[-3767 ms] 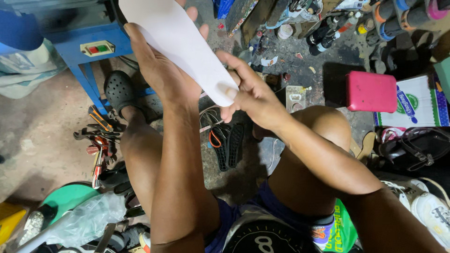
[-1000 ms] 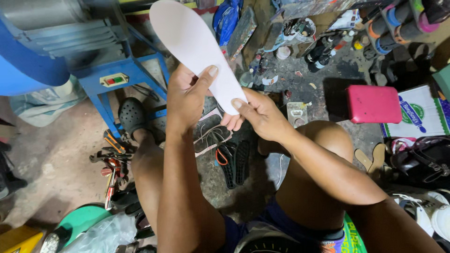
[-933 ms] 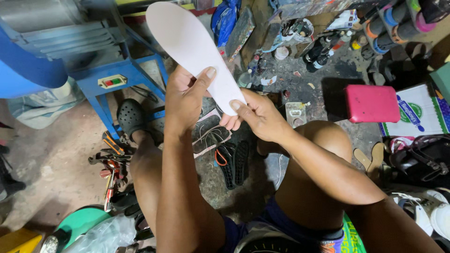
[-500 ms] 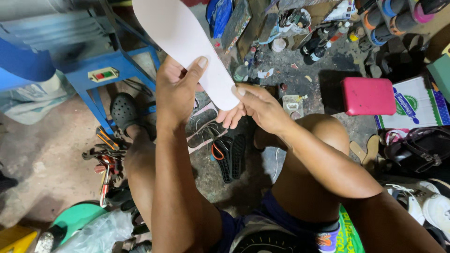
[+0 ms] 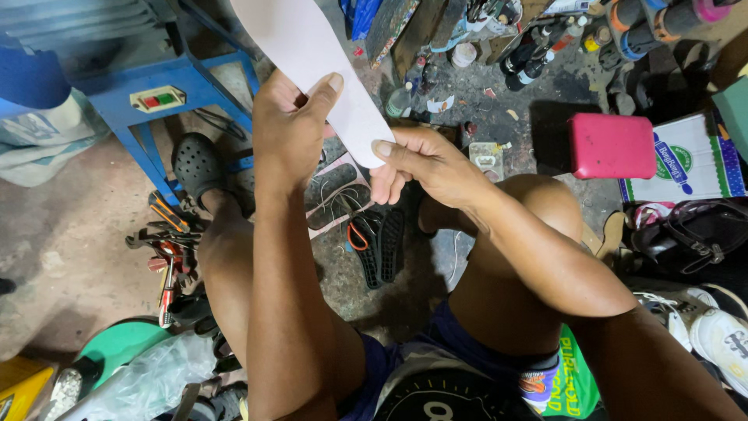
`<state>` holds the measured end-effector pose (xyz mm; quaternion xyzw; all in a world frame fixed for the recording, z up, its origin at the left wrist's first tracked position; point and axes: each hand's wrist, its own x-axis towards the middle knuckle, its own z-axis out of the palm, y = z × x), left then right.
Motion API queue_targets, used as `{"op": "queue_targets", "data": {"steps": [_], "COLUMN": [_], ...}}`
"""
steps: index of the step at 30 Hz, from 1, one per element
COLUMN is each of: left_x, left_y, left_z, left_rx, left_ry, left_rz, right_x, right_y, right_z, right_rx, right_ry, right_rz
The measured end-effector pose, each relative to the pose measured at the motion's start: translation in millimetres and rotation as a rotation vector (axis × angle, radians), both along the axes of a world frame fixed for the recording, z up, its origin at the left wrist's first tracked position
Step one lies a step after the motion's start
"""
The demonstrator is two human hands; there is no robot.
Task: The person sits in a shoe repair workshop and cuts a pink insole board with scissors, trimming it to shape. They peel the printed backing layer off the insole, hold it against a shoe sole to compare, mark the edge with a pen, and continue trimming the edges with scissors.
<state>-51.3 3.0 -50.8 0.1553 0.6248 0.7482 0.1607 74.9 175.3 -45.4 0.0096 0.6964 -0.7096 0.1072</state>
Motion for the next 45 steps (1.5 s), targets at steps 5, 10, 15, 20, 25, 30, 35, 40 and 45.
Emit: {"op": "queue_targets", "data": {"steps": [5,10,15,20,25,30,35,40,45], "left_x": [-2,-4,1,11,22,24,35,37,42], "left_y": [0,-6,-18,-40,-69,-75,-64,-51,-35], "left_z": [-8,-9,4,20,26,33,39,44,57], "left_rx": [0.06,0.091,0.092,0.137,0.209,0.253,0.21,0.115,-0.033], "left_ry": [0.046,0.127,0.178,0.227,0.28,0.351,0.328,0.286,0.232], "left_rz": [-0.009,0.04,0.059,0.01,-0.026,-0.1,-0.113,-0.107,-0.053], "right_x": [0,-10,-8,47,96,126,107,87,48], "right_y": [4,21,57,117,137,101,55,25,-11], "right_z": [-2,-3,13,40,-14,-102,-144,-171,-221], "right_rx": [0.098,0.19,0.496,0.468,0.252,0.228,0.334,0.525,0.73], "right_ry": [-0.021,0.03,0.135,0.197,0.033,-0.221,-0.382,-0.414,-0.314], "right_rz": [0.01,-0.004,-0.068,-0.429,-0.429,-0.413,-0.271,-0.042,0.196]}}
